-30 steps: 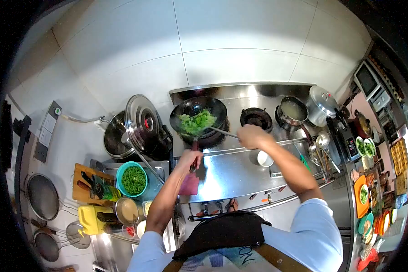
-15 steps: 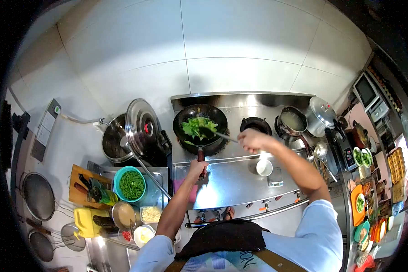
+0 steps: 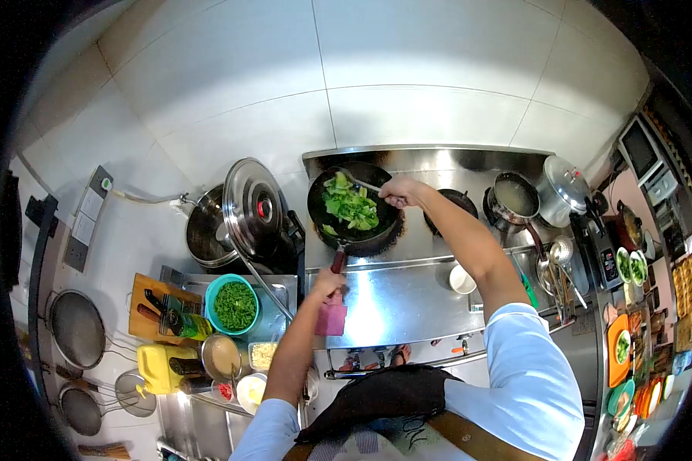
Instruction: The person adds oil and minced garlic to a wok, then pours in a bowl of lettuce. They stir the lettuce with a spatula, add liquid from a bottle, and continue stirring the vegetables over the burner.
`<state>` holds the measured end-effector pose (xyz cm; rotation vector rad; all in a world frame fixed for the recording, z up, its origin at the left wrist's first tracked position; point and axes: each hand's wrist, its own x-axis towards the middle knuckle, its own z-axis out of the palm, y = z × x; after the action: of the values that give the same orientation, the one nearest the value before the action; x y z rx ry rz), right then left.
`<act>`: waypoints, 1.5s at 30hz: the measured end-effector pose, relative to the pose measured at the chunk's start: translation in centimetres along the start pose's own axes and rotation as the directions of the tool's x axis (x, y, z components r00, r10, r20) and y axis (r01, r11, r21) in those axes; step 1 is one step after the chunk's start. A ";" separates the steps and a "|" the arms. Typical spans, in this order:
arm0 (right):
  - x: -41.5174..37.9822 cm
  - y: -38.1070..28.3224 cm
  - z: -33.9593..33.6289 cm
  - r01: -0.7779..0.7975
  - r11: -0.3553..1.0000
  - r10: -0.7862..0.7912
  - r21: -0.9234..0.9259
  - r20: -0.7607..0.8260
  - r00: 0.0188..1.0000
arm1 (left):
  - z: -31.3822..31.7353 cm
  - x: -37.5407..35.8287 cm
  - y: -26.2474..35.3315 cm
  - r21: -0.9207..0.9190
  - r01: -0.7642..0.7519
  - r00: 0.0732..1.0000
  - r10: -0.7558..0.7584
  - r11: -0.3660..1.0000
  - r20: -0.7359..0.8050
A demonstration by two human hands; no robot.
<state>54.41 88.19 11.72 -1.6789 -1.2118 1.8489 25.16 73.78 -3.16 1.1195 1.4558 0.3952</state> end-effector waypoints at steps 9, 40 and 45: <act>-11.0 -0.3 -1.9 0.253 0.021 -0.358 -0.967 0.229 0.905 | -1.4 -1.1 1.4 0.078 0.064 0.996 -0.068 0.995 0.049; -9.3 -5.8 3.3 0.131 0.758 -0.039 -0.639 0.157 0.987 | 6.8 0.2 0.2 -0.013 -0.019 0.970 0.016 1.000 -0.244; -7.3 -2.4 3.6 0.135 0.747 -0.121 -0.651 0.067 0.990 | 7.1 0.6 0.1 -0.017 -0.006 0.969 0.001 1.000 -0.247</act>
<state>52.07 82.82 17.87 -1.8287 -2.1090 1.4302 31.64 71.79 -5.20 1.0877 1.6642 0.5651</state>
